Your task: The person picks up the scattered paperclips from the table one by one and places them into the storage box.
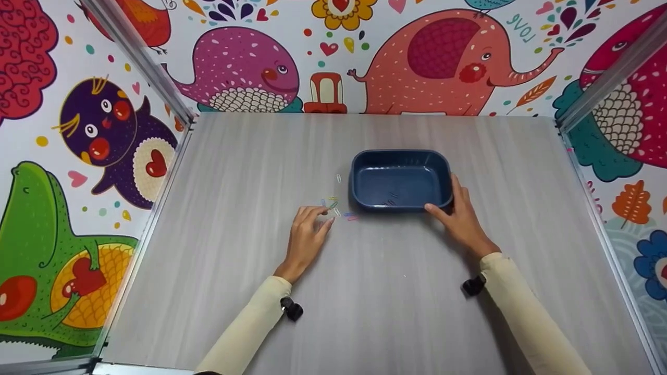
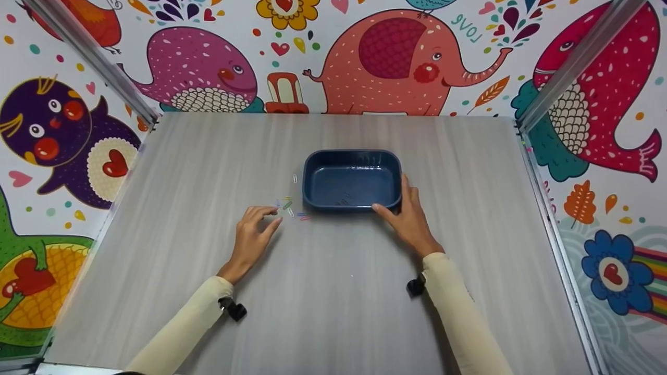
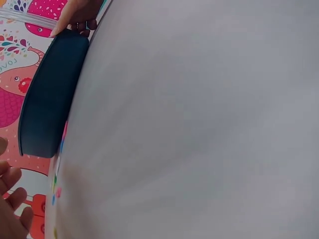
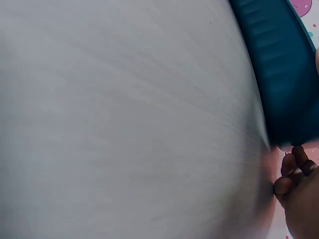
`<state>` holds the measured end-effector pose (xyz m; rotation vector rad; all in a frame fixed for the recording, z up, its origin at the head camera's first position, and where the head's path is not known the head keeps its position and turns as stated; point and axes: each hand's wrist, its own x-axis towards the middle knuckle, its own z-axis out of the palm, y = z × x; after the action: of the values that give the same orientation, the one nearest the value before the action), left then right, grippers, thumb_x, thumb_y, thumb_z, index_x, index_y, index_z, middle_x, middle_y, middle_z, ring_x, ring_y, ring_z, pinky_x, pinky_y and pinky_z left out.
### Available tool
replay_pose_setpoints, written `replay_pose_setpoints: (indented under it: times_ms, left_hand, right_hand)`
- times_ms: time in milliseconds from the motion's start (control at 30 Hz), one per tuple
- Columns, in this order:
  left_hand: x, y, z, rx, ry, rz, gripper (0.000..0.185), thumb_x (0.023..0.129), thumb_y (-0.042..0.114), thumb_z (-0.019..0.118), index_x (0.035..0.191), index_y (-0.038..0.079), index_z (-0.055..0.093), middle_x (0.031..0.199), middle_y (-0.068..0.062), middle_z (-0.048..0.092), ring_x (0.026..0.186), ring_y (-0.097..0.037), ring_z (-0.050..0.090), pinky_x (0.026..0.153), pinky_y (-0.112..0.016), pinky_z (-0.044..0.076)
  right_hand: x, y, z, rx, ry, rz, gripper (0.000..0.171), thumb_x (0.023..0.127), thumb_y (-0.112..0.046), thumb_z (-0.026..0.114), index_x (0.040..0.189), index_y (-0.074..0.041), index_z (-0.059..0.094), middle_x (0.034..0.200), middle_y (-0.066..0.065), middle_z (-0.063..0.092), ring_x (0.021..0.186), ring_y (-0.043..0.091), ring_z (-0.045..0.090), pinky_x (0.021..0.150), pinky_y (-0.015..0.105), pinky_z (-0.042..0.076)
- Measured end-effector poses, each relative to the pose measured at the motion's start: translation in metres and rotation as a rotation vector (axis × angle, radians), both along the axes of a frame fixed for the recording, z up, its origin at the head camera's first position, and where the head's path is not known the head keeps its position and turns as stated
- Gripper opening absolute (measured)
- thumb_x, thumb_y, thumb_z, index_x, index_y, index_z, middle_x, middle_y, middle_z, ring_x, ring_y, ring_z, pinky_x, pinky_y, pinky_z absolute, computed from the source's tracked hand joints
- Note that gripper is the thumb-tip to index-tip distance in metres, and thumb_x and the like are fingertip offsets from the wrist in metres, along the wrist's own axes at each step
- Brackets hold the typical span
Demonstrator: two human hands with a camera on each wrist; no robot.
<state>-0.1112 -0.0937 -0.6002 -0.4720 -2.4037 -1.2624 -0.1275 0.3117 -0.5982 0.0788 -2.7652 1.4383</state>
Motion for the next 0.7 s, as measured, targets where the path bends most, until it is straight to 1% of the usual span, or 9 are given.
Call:
replay_pose_setpoints:
  times_ms: [167, 367, 600, 700]
  left_hand:
    - [0.002, -0.004, -0.003, -0.01, -0.001, 0.018, 0.024, 0.098, 0.01, 0.085, 0.116, -0.004, 0.078, 0.11, -0.01, 0.077, 0.11, -0.029, 0.067, 0.099, -0.047, 0.055]
    - [0.001, -0.009, -0.006, -0.027, 0.005, 0.037, 0.022, 0.098, 0.011, 0.084, 0.114, -0.003, 0.078, 0.11, -0.01, 0.077, 0.109, -0.029, 0.066, 0.098, -0.047, 0.053]
    - [0.0, -0.016, -0.013, -0.087, 0.071, 0.066, 0.022, 0.096, 0.009, 0.086, 0.112, -0.004, 0.078, 0.109, -0.011, 0.077, 0.108, -0.031, 0.066, 0.094, -0.051, 0.052]
    - [0.0, -0.018, -0.015, -0.116, 0.08, 0.086, 0.022, 0.096, 0.01, 0.086, 0.112, -0.003, 0.078, 0.109, -0.011, 0.077, 0.108, -0.031, 0.066, 0.092, -0.051, 0.051]
  right_hand:
    - [0.0, 0.0, 0.0, 0.001, 0.005, -0.001, 0.107, 0.104, -0.04, 0.078, 0.178, -0.015, 0.006, 0.16, 0.032, 0.033, 0.146, 0.043, 0.039, 0.125, 0.065, 0.027]
    - [0.0, 0.001, 0.0, 0.002, 0.005, -0.006, 0.107, 0.104, -0.043, 0.078, 0.179, -0.017, 0.006, 0.16, 0.032, 0.033, 0.146, 0.043, 0.039, 0.125, 0.065, 0.027]
    - [0.001, 0.001, -0.002, -0.002, -0.012, -0.004, 0.108, 0.104, -0.044, 0.078, 0.179, -0.018, 0.004, 0.162, 0.031, 0.032, 0.147, 0.041, 0.038, 0.126, 0.065, 0.027]
    - [0.0, 0.002, -0.002, 0.0, -0.005, -0.002, 0.108, 0.104, -0.043, 0.078, 0.179, -0.017, 0.003, 0.162, 0.032, 0.032, 0.148, 0.042, 0.038, 0.125, 0.066, 0.026]
